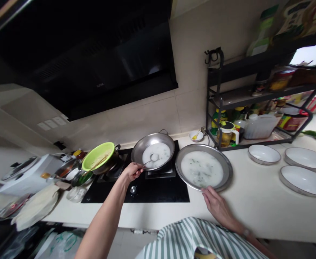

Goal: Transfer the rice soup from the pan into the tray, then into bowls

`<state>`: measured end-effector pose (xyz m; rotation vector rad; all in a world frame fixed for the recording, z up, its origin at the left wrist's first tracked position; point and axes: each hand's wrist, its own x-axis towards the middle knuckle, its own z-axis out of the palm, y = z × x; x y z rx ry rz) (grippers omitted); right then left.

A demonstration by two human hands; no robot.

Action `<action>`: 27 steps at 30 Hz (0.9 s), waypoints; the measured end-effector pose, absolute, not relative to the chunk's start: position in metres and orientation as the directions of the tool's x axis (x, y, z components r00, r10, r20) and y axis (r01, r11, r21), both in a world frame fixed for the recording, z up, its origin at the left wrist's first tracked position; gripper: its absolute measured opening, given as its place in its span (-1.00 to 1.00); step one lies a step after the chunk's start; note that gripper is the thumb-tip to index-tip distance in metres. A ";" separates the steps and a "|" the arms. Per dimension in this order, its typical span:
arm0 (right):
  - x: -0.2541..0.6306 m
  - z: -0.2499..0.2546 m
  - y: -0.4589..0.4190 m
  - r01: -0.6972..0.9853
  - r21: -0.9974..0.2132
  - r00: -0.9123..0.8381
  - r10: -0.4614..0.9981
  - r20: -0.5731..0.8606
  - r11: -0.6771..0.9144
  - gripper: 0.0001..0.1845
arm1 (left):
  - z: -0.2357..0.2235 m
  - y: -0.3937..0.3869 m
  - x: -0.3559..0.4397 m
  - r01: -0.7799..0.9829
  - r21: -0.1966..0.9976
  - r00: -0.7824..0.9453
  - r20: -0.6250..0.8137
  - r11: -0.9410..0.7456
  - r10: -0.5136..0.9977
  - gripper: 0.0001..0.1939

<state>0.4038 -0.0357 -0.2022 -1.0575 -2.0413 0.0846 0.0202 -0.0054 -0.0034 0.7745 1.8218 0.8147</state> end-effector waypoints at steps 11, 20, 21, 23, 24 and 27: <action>0.405 -0.206 -0.035 0.639 -0.427 -0.310 0.723 0.618 0.639 -0.65 | -0.002 -0.016 0.023 -0.083 0.836 -0.271 -0.543 0.543 0.795 -0.90; 0.404 -0.206 -0.035 0.651 -0.396 -0.314 0.705 0.636 0.648 -0.66 | 0.003 -0.021 0.027 -0.105 0.829 -0.208 -0.558 0.549 0.803 -0.90; 0.404 -0.206 -0.035 0.649 -0.397 -0.315 0.704 0.637 0.650 -0.66 | 0.004 -0.022 0.029 -0.105 0.830 -0.204 -0.557 0.548 0.805 -0.91; 0.404 -0.205 -0.035 0.649 -0.396 -0.314 0.703 0.638 0.649 -0.66 | 0.006 -0.022 0.032 -0.108 0.832 -0.196 -0.555 0.545 0.809 -0.91; 0.404 -0.205 -0.035 0.651 -0.397 -0.311 0.705 0.637 0.646 -0.65 | 0.007 -0.022 0.034 -0.109 0.834 -0.191 -0.552 0.541 0.811 -0.91; 0.403 -0.205 -0.035 0.657 -0.405 -0.306 0.716 0.627 0.636 -0.63 | 0.012 -0.023 0.041 -0.111 0.840 -0.165 -0.543 0.532 0.823 -0.90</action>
